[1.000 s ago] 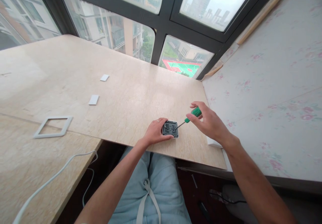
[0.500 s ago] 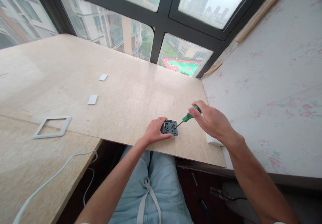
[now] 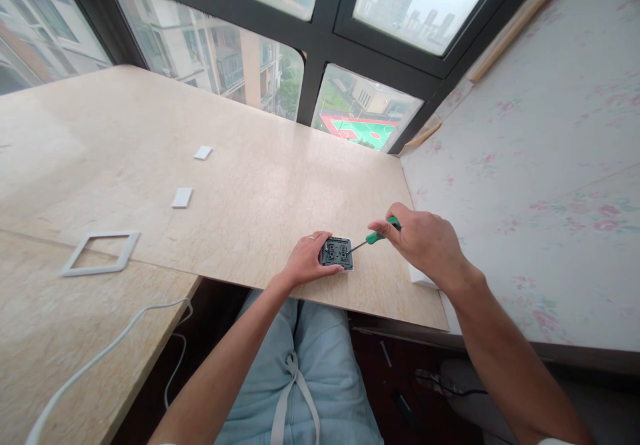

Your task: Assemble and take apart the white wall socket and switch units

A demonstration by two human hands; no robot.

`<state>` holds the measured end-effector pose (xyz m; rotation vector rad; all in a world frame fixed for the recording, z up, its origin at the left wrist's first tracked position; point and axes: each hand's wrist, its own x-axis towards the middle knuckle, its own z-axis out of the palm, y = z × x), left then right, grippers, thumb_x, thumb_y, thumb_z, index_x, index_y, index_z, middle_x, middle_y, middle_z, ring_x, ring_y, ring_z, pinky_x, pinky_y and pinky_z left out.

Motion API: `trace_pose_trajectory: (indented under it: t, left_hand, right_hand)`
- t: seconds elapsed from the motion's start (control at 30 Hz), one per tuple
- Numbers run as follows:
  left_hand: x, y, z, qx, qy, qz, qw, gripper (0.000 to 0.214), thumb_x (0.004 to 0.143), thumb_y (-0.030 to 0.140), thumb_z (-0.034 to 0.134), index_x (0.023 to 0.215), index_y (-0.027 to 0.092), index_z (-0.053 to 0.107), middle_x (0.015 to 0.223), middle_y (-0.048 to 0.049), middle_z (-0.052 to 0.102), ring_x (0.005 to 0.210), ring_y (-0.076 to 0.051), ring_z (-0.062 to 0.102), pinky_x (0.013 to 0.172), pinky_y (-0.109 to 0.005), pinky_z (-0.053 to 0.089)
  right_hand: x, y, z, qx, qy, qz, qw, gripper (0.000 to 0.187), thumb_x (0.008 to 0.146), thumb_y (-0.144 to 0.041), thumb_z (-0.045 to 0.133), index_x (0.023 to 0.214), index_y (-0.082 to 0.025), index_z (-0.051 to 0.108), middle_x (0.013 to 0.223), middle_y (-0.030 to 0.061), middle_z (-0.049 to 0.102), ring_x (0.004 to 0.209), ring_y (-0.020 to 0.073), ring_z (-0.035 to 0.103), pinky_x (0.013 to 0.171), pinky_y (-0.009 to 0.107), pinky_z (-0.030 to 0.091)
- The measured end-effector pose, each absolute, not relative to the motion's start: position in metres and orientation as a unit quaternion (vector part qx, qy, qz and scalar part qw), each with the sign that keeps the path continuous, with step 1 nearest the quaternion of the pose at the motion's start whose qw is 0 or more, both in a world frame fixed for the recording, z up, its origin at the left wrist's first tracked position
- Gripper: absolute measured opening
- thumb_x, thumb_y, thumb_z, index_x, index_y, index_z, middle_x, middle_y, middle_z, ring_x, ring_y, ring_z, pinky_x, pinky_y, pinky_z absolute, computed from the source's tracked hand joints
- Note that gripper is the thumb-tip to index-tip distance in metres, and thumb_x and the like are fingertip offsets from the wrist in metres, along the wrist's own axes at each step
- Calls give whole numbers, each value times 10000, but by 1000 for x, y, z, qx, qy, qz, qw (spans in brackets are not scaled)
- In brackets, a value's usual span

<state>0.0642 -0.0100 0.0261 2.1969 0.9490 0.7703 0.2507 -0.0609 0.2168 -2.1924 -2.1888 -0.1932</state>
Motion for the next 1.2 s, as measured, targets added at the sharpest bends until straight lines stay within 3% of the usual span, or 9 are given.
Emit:
trace_pose_trajectory:
  t: [0.1,0.2,0.33,0.5,0.63,0.73,0.8,1.07,1.2]
  left_hand:
    - [65,-10,25,830,359,293,309,762,722,580,729,1337,224,455,1323,-105,567,1136,-312,576,976,-449,437]
    - [65,-10,25,830,358,292,311,764,721,576,730,1342,226,456,1326,-109,566,1141,-315,577,980,-452,435]
    - [65,-10,27,832,358,288,311,758,723,576,727,1340,227,458,1317,-107,571,1129,-313,582,969,-448,442]
    - [64,-10,28,832,360,286,311,755,723,574,730,1335,227,456,1313,-103,570,1122,-313,584,958,-443,449]
    - [64,-10,28,831,361,284,313,748,726,571,725,1336,232,455,1314,-103,570,1120,-310,586,959,-444,445]
    - [64,-10,28,831,361,284,314,759,727,575,721,1349,236,447,1333,-107,561,1138,-313,578,974,-451,435]
    - [64,-10,28,831,360,286,314,764,726,578,721,1352,236,446,1337,-110,558,1147,-316,575,983,-454,430]
    - [64,-10,29,829,358,286,322,752,727,577,723,1344,239,458,1338,-108,560,1160,-317,570,996,-459,425]
    - [64,-10,30,829,360,284,320,753,729,586,721,1332,217,459,1335,-109,563,1145,-312,574,987,-453,433]
  right_hand:
    - [255,-65,216,-644,-757,55,98,442,932,-536,462,1229,-212,507,1131,128,673,912,262,685,728,369,523]
    - [258,-69,214,-574,-796,129,144,481,913,-352,493,1365,-241,370,1371,137,533,1152,248,609,923,396,498]
    - [252,-68,213,-609,-773,140,113,297,954,-410,454,1187,-232,506,1058,91,699,893,224,690,740,339,520]
    - [244,-60,212,-736,-669,-104,10,604,858,-756,389,852,-188,595,645,109,672,638,300,667,524,324,403]
    - [248,-61,207,-701,-708,-74,54,621,851,-720,458,1172,-195,546,994,144,716,820,319,695,591,379,500]
    - [250,-63,202,-638,-758,-42,126,601,923,-525,466,1431,-238,323,1405,167,512,1131,322,618,741,447,568]
    - [249,-63,200,-610,-779,-28,140,549,950,-386,432,1464,-259,286,1503,156,391,1266,323,529,829,474,571]
    - [256,-62,201,-569,-798,90,178,579,939,-225,410,1493,-290,252,1453,126,430,1206,257,574,971,460,522]
    - [262,-60,210,-588,-790,92,146,479,960,-287,419,1433,-242,360,1274,120,612,1107,255,632,913,432,521]
